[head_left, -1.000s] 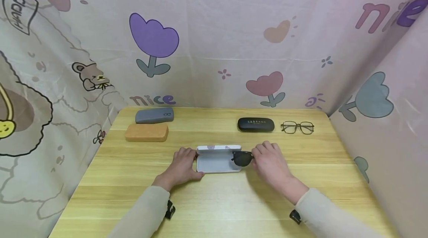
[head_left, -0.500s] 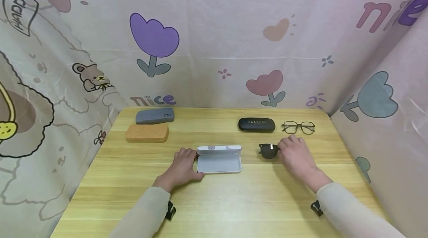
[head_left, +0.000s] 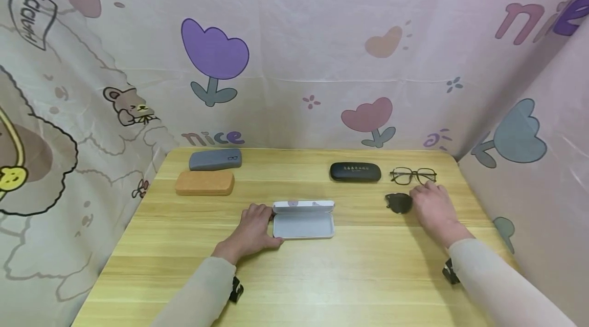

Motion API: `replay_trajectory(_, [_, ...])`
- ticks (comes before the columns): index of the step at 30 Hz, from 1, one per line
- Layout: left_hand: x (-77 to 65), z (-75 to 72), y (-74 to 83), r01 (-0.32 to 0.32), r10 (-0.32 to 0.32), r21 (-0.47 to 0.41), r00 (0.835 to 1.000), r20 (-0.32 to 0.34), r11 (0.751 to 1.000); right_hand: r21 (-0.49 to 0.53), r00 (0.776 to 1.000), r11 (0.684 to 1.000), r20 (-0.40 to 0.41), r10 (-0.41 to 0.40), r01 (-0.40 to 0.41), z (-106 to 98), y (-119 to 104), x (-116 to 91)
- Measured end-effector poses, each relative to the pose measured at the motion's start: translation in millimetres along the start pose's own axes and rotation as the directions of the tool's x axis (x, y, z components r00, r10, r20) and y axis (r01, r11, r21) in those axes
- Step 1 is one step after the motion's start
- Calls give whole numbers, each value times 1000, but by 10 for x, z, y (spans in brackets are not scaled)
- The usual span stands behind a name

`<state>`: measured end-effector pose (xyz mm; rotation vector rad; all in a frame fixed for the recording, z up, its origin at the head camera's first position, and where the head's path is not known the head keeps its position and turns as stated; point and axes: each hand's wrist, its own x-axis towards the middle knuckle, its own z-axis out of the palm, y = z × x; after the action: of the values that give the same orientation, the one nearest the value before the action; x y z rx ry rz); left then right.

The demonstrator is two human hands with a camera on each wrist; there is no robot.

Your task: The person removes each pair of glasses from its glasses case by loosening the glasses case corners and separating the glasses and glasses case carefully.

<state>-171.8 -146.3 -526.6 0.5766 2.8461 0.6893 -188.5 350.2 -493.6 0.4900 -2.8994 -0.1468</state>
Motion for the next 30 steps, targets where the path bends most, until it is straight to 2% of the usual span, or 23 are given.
replay_trajectory(7, [0, 1, 6, -4, 4, 0, 1000, -6, 1000, 6, 994, 996, 73, 85, -86, 54, 241, 84])
replay_trajectory(13, [-9, -17, 22, 3, -3, -1, 1000, -2, 1000, 22, 985, 992, 127, 118, -122, 44, 348, 152])
replay_trajectory(21, [-16, -19, 34, -3, 3, -10, 1000, -1, 1000, 37, 984, 990, 118, 132, -137, 66, 418, 171])
replay_trajectory(30, [-18, -19, 14, -1, 1, -2, 1000, 1, 1000, 52, 985, 988, 98, 139, -145, 79, 392, 174])
